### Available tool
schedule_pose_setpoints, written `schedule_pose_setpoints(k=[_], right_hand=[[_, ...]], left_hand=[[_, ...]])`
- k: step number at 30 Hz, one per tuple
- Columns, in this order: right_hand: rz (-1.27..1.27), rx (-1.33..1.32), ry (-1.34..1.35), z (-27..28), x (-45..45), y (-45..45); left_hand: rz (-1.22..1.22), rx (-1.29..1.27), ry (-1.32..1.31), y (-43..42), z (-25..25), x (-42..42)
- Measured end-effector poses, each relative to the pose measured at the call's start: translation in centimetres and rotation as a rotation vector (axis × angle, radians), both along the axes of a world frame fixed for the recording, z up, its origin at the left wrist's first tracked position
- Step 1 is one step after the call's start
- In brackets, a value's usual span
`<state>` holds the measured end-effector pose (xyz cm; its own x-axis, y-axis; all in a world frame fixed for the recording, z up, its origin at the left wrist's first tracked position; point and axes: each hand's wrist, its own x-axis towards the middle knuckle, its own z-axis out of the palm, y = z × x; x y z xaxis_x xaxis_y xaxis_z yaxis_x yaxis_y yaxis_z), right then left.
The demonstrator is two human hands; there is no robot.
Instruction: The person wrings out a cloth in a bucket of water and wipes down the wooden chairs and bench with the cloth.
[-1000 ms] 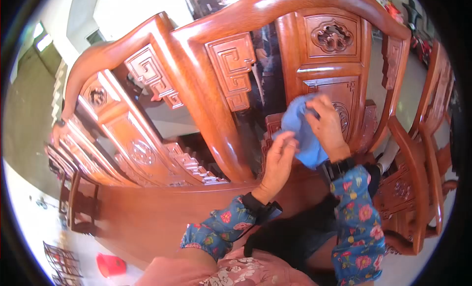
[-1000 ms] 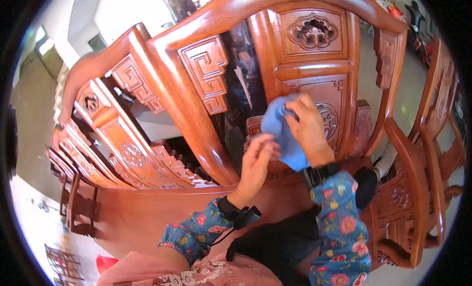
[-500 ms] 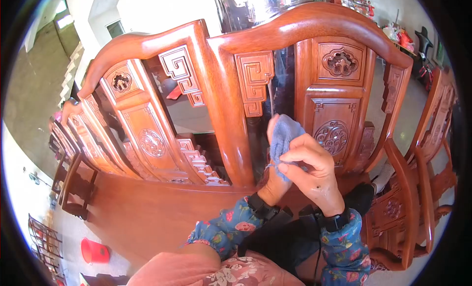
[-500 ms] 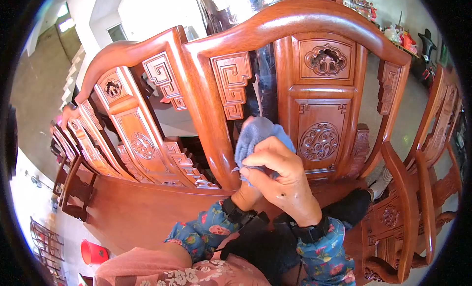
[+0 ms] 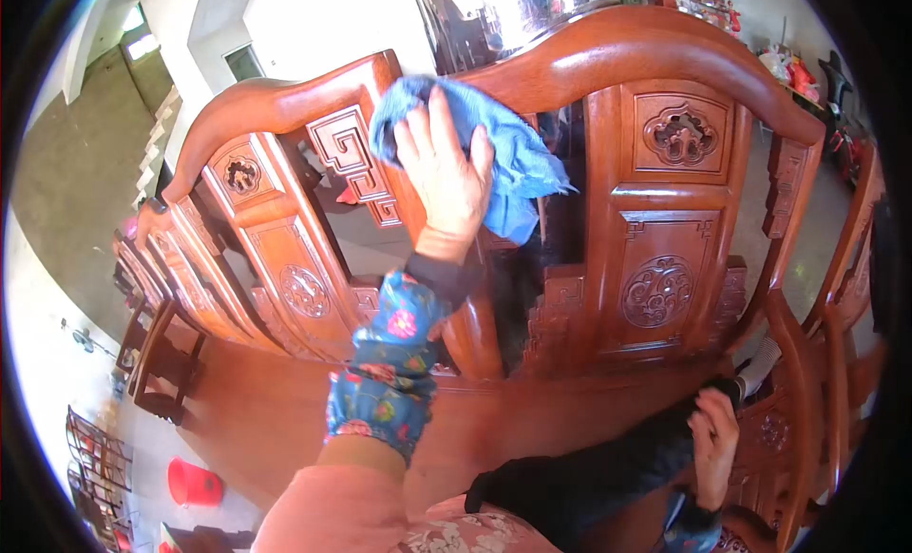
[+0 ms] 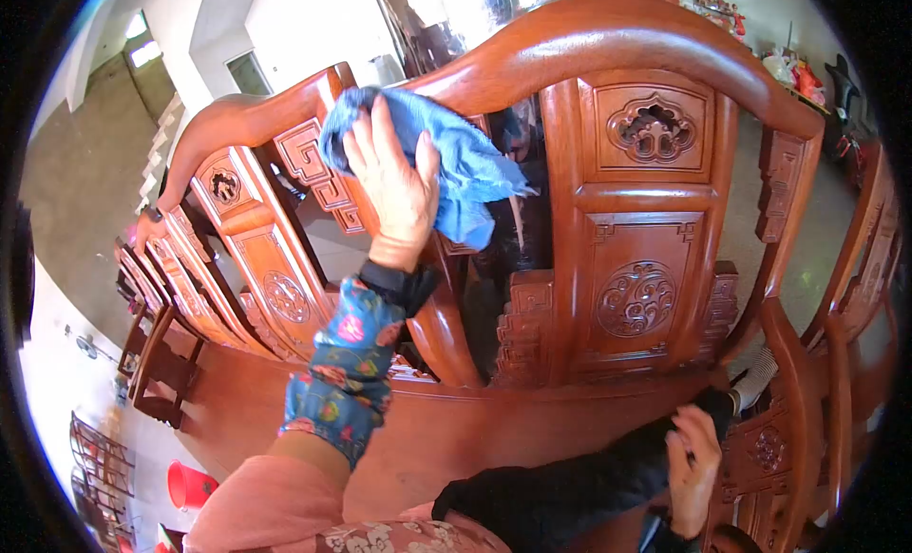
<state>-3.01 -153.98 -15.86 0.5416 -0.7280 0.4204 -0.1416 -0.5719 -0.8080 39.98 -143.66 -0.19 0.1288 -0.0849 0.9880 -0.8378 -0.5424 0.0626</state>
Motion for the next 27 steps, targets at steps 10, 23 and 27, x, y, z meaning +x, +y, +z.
schedule_pose_setpoints(k=[10,23,27], right_hand=[[-0.391,0.006,0.399,-7.9,-16.0,3.5],[-0.460,0.347,0.322,-12.3,-16.7,5.0],[-0.392,0.153,0.307,-14.9,-16.9,5.2]], left_hand=[[-0.111,-0.010,0.066,2.5,-7.4,-2.5],[-0.062,-0.089,-0.264,1.1,-2.5,2.4],[0.033,0.102,0.037,3.1,-12.7,-0.6]])
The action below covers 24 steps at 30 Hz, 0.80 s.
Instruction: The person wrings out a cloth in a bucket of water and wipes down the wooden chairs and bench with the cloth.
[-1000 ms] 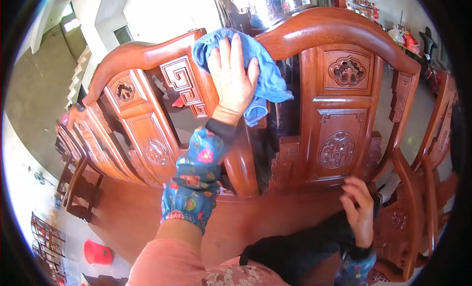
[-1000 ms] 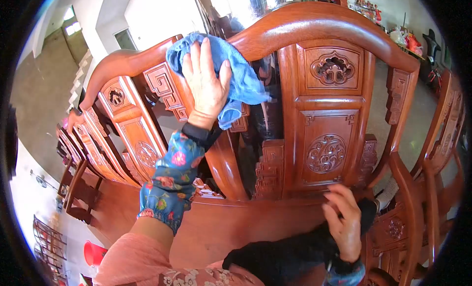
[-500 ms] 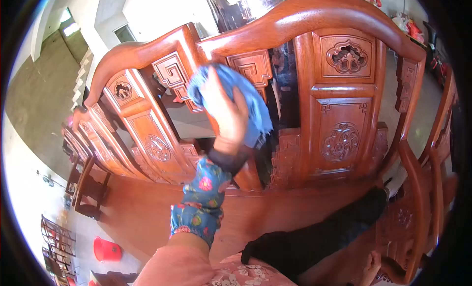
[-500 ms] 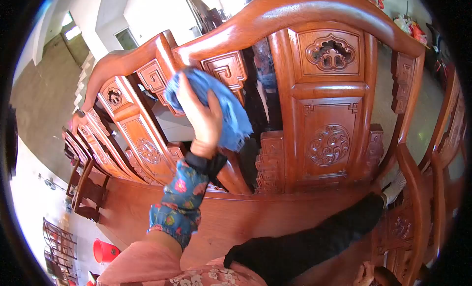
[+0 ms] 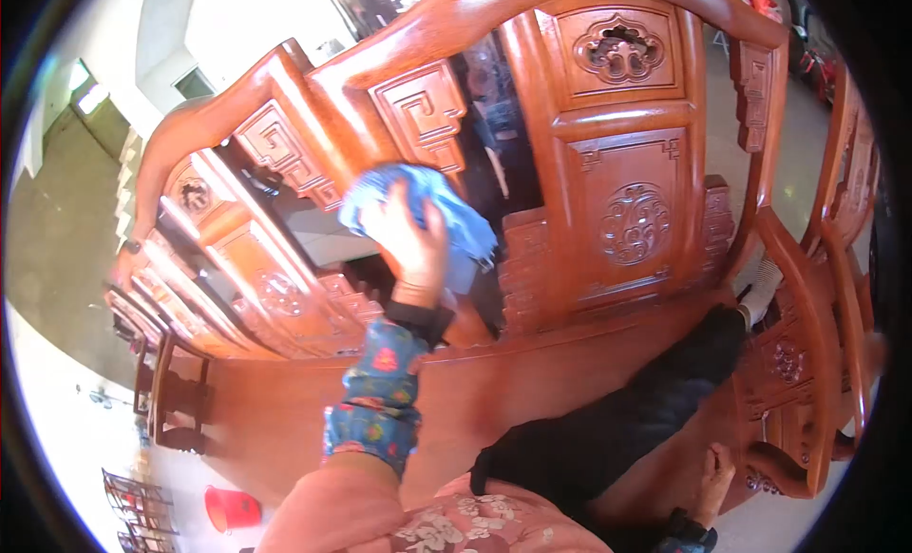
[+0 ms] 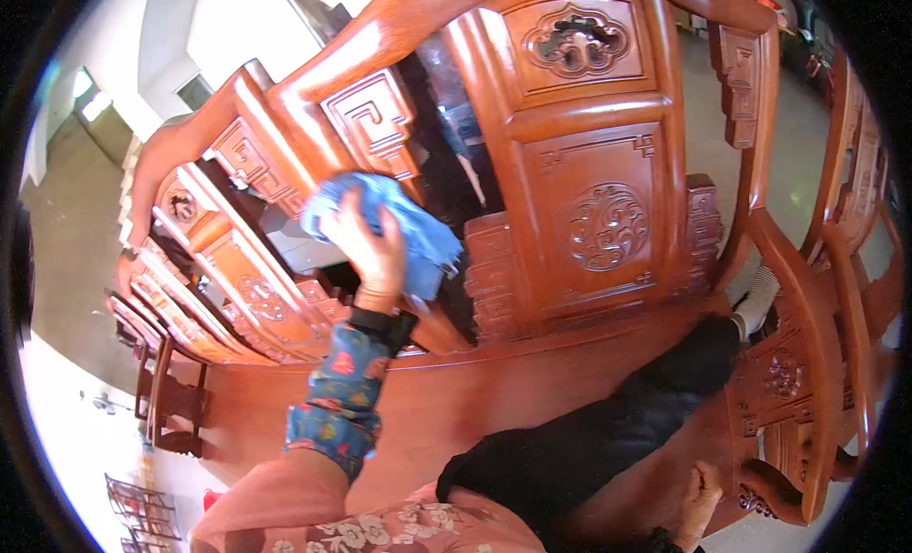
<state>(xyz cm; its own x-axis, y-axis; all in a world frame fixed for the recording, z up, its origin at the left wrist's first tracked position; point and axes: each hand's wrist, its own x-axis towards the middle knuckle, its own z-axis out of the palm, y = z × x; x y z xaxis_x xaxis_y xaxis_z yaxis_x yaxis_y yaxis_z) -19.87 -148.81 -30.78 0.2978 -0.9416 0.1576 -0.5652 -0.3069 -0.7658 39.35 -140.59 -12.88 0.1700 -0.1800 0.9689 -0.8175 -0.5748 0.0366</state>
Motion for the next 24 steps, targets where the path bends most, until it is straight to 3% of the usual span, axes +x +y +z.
schedule_pose_setpoints(k=[2,3,4,7,9,12,14,18,20,21,24], right_hand=[[-0.007,0.143,-0.022,-0.9,-0.4,0.5],[-0.001,0.150,-0.023,-1.1,-0.7,0.8],[0.016,0.067,-0.014,-1.2,-1.0,0.9],[-0.025,0.002,-0.031,-3.6,-2.8,0.6],[-0.042,0.051,-0.032,-4.8,-4.4,0.6],[-0.034,0.111,-0.017,-5.6,-4.2,0.3],[-0.022,0.105,0.006,-6.8,-4.0,0.4],[-0.037,0.133,-0.064,-7.5,-3.1,1.5],[-0.123,0.333,-0.033,-8.1,-3.9,1.8],[-0.208,0.328,-0.150,-6.3,-2.9,2.6],[-0.195,0.166,-0.087,-5.9,-4.3,3.1]], left_hand=[[-0.068,-0.019,0.147,0.2,-1.2,-2.0],[-0.076,-0.004,0.066,0.2,-1.0,-2.4],[-0.129,0.036,0.147,0.6,-0.3,-2.5],[-0.143,0.106,-0.115,-0.9,4.8,-0.7],[-0.093,0.227,-0.124,-2.8,11.1,-1.1],[-0.011,0.144,-0.487,-6.8,16.0,-0.1],[-0.044,0.220,-0.317,-6.3,15.5,-0.6],[-0.013,0.330,-0.246,-5.2,12.3,-1.2],[-0.032,0.460,-0.240,-4.3,9.4,-1.4],[-0.026,0.503,-0.214,-3.8,7.8,-1.1],[0.001,0.559,-0.332,-3.2,8.1,-1.9]])
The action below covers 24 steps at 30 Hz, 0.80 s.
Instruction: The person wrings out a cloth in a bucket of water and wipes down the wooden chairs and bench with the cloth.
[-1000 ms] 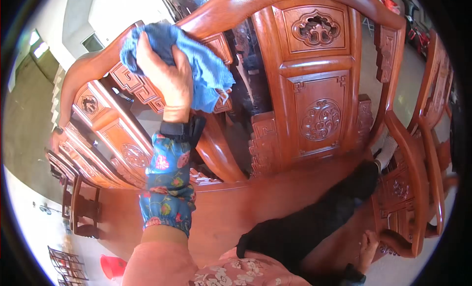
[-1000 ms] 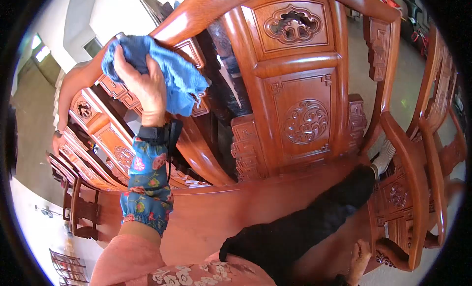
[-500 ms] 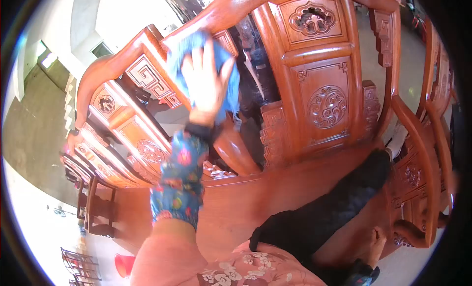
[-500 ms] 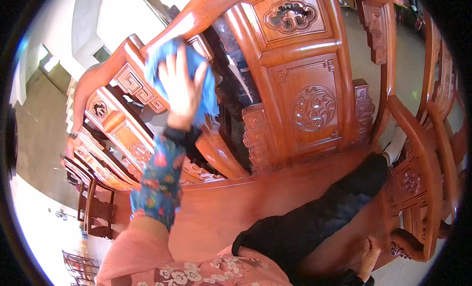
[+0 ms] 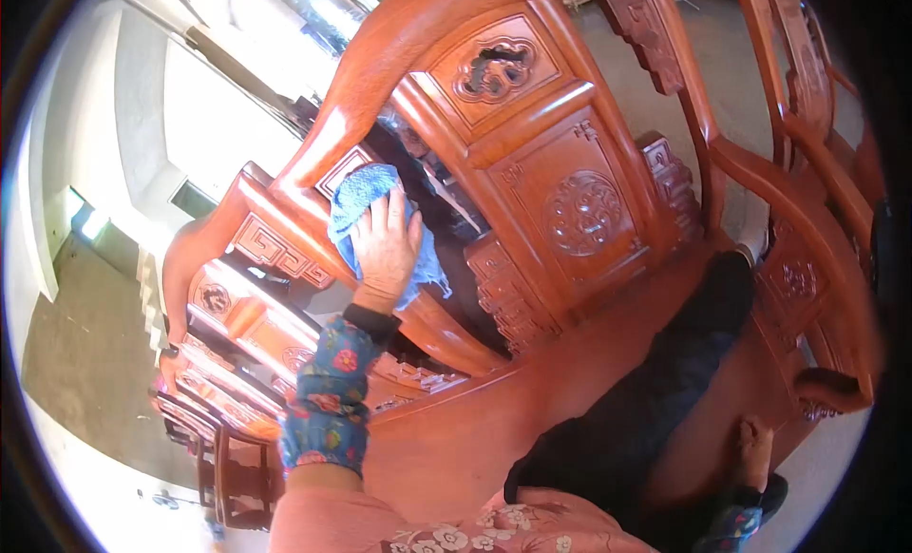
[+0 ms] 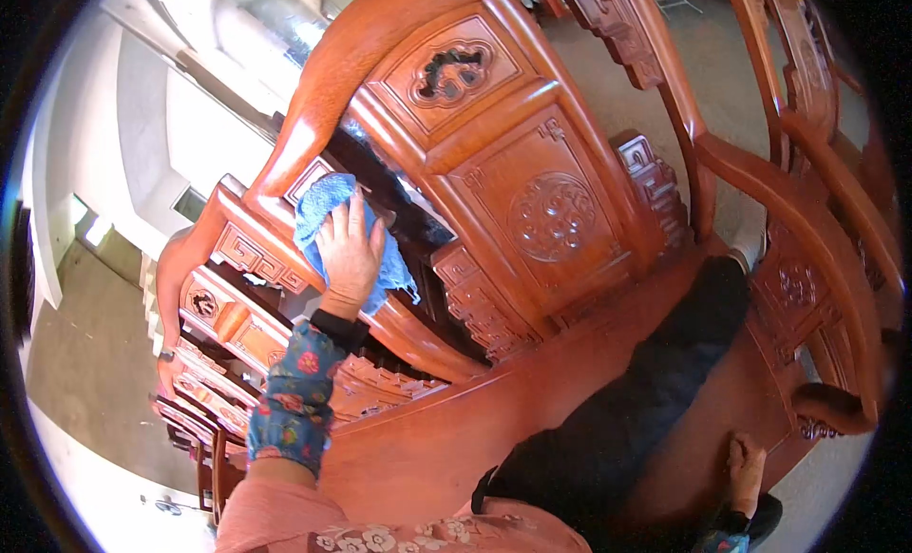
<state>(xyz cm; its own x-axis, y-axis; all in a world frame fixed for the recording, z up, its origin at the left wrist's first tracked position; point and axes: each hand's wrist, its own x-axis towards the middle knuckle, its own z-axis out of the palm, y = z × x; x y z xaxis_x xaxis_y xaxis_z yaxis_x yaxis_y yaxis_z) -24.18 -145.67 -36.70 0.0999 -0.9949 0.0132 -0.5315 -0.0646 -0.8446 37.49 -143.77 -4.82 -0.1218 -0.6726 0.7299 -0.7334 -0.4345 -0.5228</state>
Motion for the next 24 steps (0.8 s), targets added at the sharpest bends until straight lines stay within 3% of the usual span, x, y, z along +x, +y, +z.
schedule_pose_setpoints(k=[2,5,10,12,15,17,20,22,24], right_hand=[[0.031,-0.129,0.056,0.3,-0.7,0.0],[-0.112,0.051,-0.159,-0.8,-1.4,-0.3],[-0.037,0.080,-0.061,-3.4,-1.8,-0.9],[0.039,0.162,0.030,-3.6,-1.8,-0.5],[-0.012,0.240,-0.049,-4.0,-2.0,0.0],[-0.165,0.282,-0.192,-4.5,-1.9,0.0],[-0.120,0.274,-0.145,-3.3,-1.7,-0.4],[-0.150,0.311,-0.170,-2.2,-1.2,-0.1],[-0.100,0.251,-0.133,-3.0,-1.8,-0.1]], left_hand=[[-0.064,0.043,-0.010,0.5,1.3,0.5],[-0.038,0.276,-0.070,-0.8,5.4,0.9],[-0.237,0.399,-0.202,-4.1,9.9,1.0],[-0.265,0.420,-0.224,-3.4,9.1,1.0],[-0.001,0.378,-0.075,-1.8,6.4,1.0],[-0.081,0.354,-0.121,-0.2,4.1,2.0],[-0.176,0.367,-0.138,2.1,1.7,1.0],[-0.090,0.516,0.017,3.3,-0.6,1.5],[-0.160,0.589,0.000,3.8,-1.9,2.5]])
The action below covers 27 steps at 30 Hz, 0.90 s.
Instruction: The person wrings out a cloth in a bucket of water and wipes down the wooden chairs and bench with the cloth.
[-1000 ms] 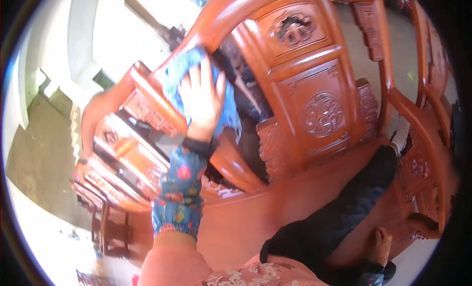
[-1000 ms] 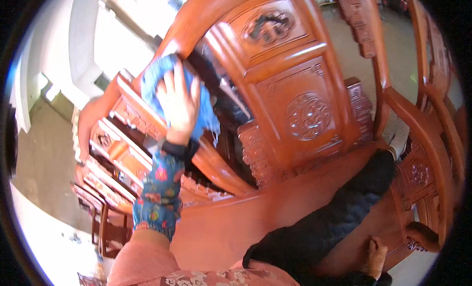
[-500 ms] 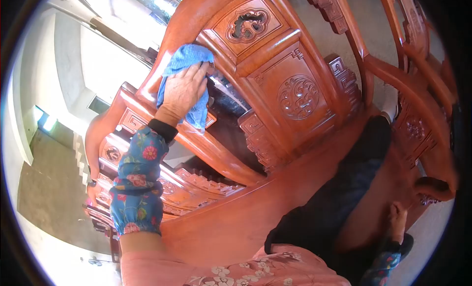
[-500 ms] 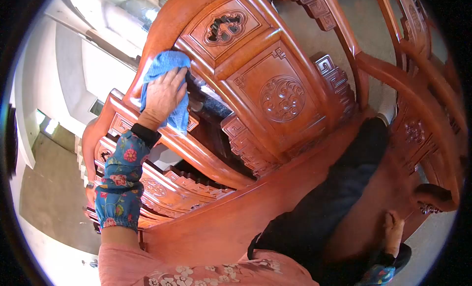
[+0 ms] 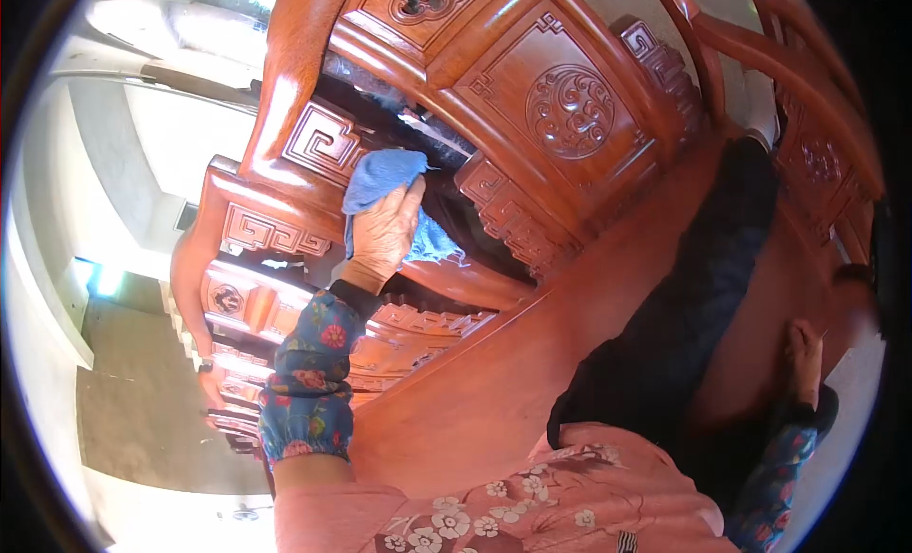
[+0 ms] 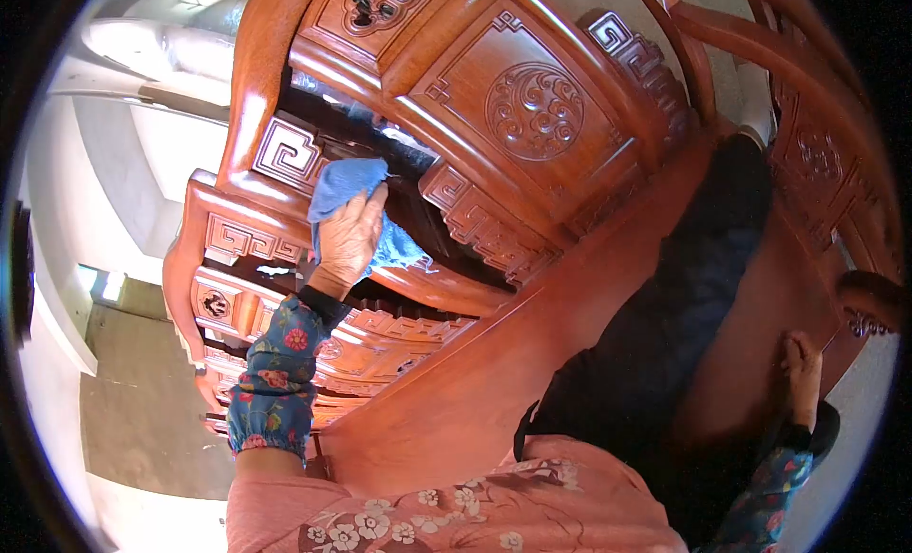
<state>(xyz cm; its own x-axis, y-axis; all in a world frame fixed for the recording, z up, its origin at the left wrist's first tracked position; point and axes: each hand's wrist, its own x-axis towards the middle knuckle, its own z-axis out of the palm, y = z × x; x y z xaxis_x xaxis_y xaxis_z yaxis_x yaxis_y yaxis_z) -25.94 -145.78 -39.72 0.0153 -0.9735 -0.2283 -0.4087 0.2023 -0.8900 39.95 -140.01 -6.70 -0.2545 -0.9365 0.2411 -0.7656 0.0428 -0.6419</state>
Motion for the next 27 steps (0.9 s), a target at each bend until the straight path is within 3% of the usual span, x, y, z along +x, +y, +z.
schedule_pose_setpoints(k=[5,8,14,17,22,25,27], right_hand=[[0.014,0.017,0.018,-1.6,-0.9,-0.3],[0.020,0.022,0.012,-2.9,-1.3,-0.6],[-0.012,0.055,-0.110,-4.9,-2.4,-0.7],[-0.082,0.107,-0.052,-3.9,-2.2,-1.2],[-0.119,0.091,-0.033,-5.5,-3.2,-0.7],[-0.105,0.102,-0.043,-4.8,-2.4,-0.9],[-0.089,0.106,-0.038,-3.0,-1.4,-0.6]], left_hand=[[-0.234,0.301,-0.056,-1.0,3.8,0.9],[-0.232,0.340,-0.198,-4.4,6.9,-1.1],[-0.242,0.116,-0.263,-8.0,11.6,-2.6],[-0.282,0.130,-0.320,-8.2,12.3,-2.0],[-0.211,-0.008,-0.304,-7.7,9.3,-2.1],[-0.119,0.165,-0.335,-6.6,5.9,-0.3],[-0.229,0.135,-0.081,-5.8,2.8,-0.6]])
